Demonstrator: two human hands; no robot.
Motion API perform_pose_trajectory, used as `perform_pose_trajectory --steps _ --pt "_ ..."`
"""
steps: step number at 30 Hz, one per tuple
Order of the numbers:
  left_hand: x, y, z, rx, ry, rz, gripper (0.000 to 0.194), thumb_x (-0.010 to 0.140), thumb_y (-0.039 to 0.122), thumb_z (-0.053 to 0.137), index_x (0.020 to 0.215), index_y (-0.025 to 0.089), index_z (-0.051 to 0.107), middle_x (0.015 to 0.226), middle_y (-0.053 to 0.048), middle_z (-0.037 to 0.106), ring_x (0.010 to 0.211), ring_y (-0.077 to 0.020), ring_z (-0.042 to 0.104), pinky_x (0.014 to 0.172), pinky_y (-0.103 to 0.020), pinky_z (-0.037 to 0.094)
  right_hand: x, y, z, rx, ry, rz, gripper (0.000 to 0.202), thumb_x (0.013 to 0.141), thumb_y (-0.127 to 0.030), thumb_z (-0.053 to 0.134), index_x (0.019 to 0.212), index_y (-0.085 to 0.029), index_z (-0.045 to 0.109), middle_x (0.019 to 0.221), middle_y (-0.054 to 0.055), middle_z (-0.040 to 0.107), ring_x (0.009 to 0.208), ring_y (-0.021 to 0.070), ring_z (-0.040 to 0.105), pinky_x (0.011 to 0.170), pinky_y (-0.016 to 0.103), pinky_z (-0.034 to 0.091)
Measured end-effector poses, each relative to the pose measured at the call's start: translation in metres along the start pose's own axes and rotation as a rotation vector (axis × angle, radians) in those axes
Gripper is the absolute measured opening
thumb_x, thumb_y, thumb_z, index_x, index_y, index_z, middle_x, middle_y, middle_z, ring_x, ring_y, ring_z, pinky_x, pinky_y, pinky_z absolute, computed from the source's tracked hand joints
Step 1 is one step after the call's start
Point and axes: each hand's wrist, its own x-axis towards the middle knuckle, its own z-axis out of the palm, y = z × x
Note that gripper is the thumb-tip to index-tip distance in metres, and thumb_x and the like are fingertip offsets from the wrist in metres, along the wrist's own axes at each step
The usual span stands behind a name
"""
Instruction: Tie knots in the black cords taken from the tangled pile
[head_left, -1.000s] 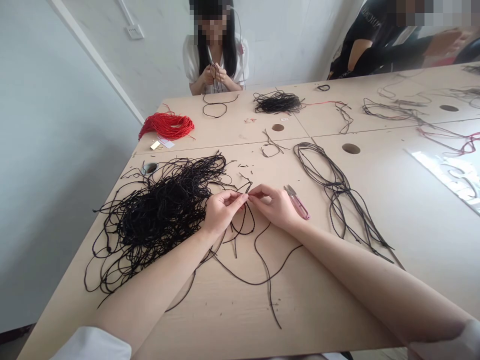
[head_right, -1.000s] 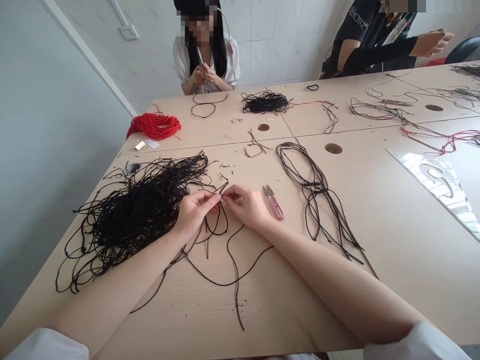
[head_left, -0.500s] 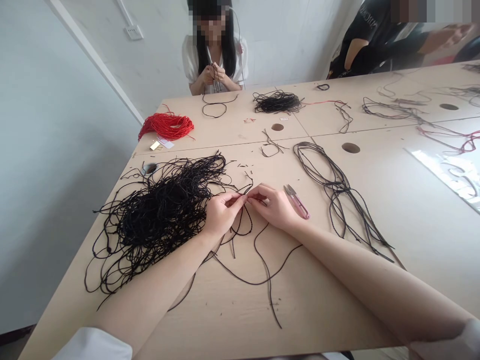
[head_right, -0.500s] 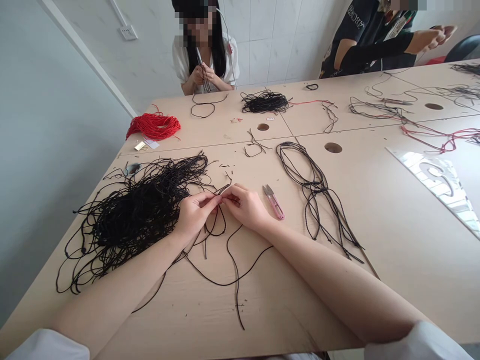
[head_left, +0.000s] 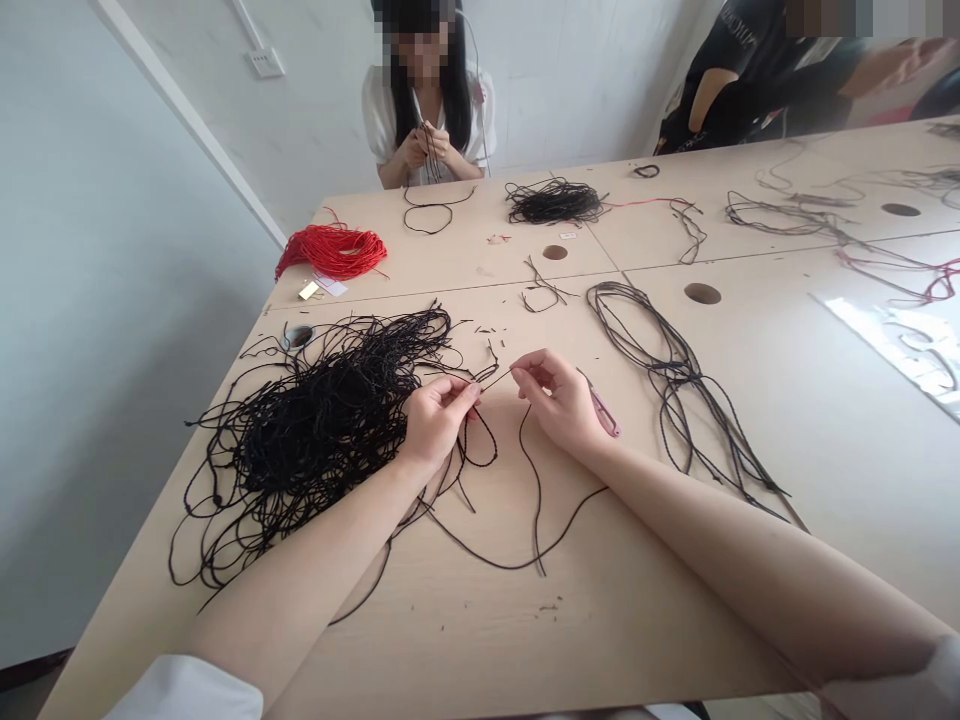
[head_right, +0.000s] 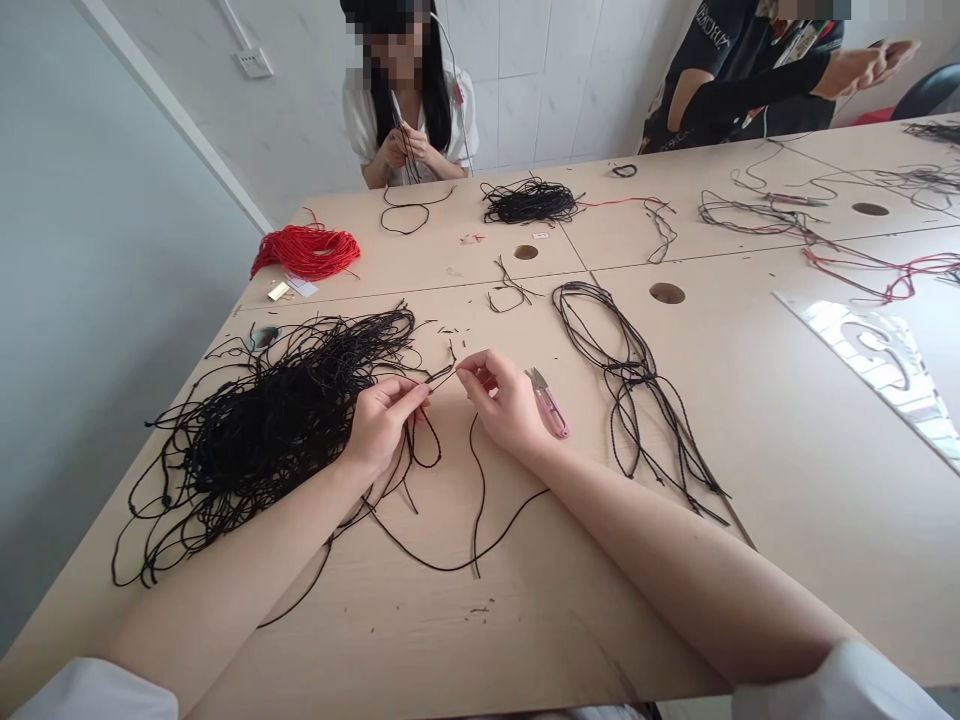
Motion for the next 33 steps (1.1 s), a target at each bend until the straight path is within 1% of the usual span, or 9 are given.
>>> perform_pose_trajectory --steps 7,11,16,20,23,25,27,30,33 --pt "-0.001 0.0 -0.001 0.189 -0.123 0.022 0.02 0.079 0.035 0.069 0.072 0.017 0.066 0.065 -0.002 0.066 0.054 -0.014 0.058 0.052 -0.025 0.046 0.009 0.004 -0.006 0.025 0.3 -0.121 0.01 0.091 -0.03 0.055 0.09 -0.022 0.06 0.083 0.003 0.064 0.072 0.0157 0.06 0.068 0.033 0.051" --pt "-0.008 0.007 0.002 0.398 -0.248 0.199 0.015 0.08 0.029 0.066 0.072 0.017 0.066 0.067 -0.002 0.066 0.057 -0.0128 0.058 0.053 -0.024 0.047 0.014 -0.003 -0.017 -0.003 0.373 -0.254 0.007 0.09 -0.026 0.057 0.09 -0.023 0.063 0.08 0.002 0.065 0.072 0.0156 0.061 0.07 0.033 0.051" --pt "-0.019 0.015 0.006 0.434 -0.532 0.373 0.008 0.081 0.02 0.063 0.085 0.017 0.069 0.084 -0.003 0.07 0.062 -0.0104 0.059 0.057 -0.022 0.05 0.007 -0.005 -0.015 -0.162 0.141 -0.404 0.011 0.092 -0.02 0.056 0.093 -0.024 0.066 0.081 0.0 0.07 0.077 0.0151 0.064 0.073 0.032 0.051" --pt "-0.018 0.014 0.006 0.354 -0.52 0.319 0.008 0.081 0.023 0.066 0.084 0.018 0.072 0.081 -0.003 0.072 0.065 -0.0127 0.061 0.064 -0.025 0.051 0.002 -0.006 -0.007 -0.375 -0.3 -0.481 0.034 0.099 -0.02 0.04 0.128 -0.03 0.055 0.125 0.004 0.065 0.12 0.0214 0.055 0.11 0.051 0.03" --pt "-0.013 0.011 0.005 0.272 -0.419 0.219 0.013 0.081 0.03 0.069 0.082 0.018 0.074 0.082 -0.005 0.073 0.068 -0.0155 0.064 0.06 -0.026 0.05 0.003 -0.007 -0.006 -0.415 -0.224 -0.42 0.042 0.1 -0.026 0.036 0.143 -0.03 0.039 0.153 0.007 0.038 0.14 0.0262 0.033 0.115 0.06 0.012" --pt "-0.008 0.008 0.004 0.205 -0.322 0.127 0.018 0.079 0.036 0.072 0.082 0.018 0.075 0.08 -0.005 0.074 0.069 -0.0171 0.066 0.06 -0.026 0.05 0.003 -0.006 -0.007 -0.348 0.035 -0.324 0.037 0.1 -0.032 0.037 0.134 -0.023 0.048 0.144 0.012 0.047 0.133 0.0265 0.042 0.111 0.054 0.027" --pt "-0.004 0.006 0.003 0.149 -0.225 0.065 0.022 0.077 0.039 0.073 0.08 0.018 0.076 0.077 -0.005 0.074 0.071 -0.018 0.067 0.063 -0.027 0.051 0.003 -0.005 -0.008 -0.253 0.191 -0.157 0.03 0.098 -0.039 0.039 0.108 -0.019 0.06 0.11 0.011 0.065 0.103 0.0231 0.06 0.091 0.041 0.046" --pt "-0.001 0.004 0.001 0.079 -0.116 0.028 0.024 0.079 0.041 0.071 0.079 0.017 0.076 0.075 -0.005 0.073 0.07 -0.0165 0.065 0.064 -0.025 0.051 0.0 -0.007 -0.007 -0.138 0.058 0.13 0.045 0.096 -0.052 0.04 0.07 -0.019 0.058 0.063 0.002 0.06 0.059 0.0151 0.056 0.059 0.029 0.044" --pt "-0.001 0.004 0.002 0.029 -0.08 0.025 0.025 0.082 0.041 0.068 0.082 0.018 0.076 0.078 -0.005 0.073 0.072 -0.0159 0.064 0.06 -0.024 0.05 -0.004 -0.013 -0.002 -0.083 -0.108 0.237 0.052 0.093 -0.056 0.042 0.063 -0.018 0.06 0.056 0.001 0.059 0.052 0.0131 0.053 0.052 0.027 0.039"
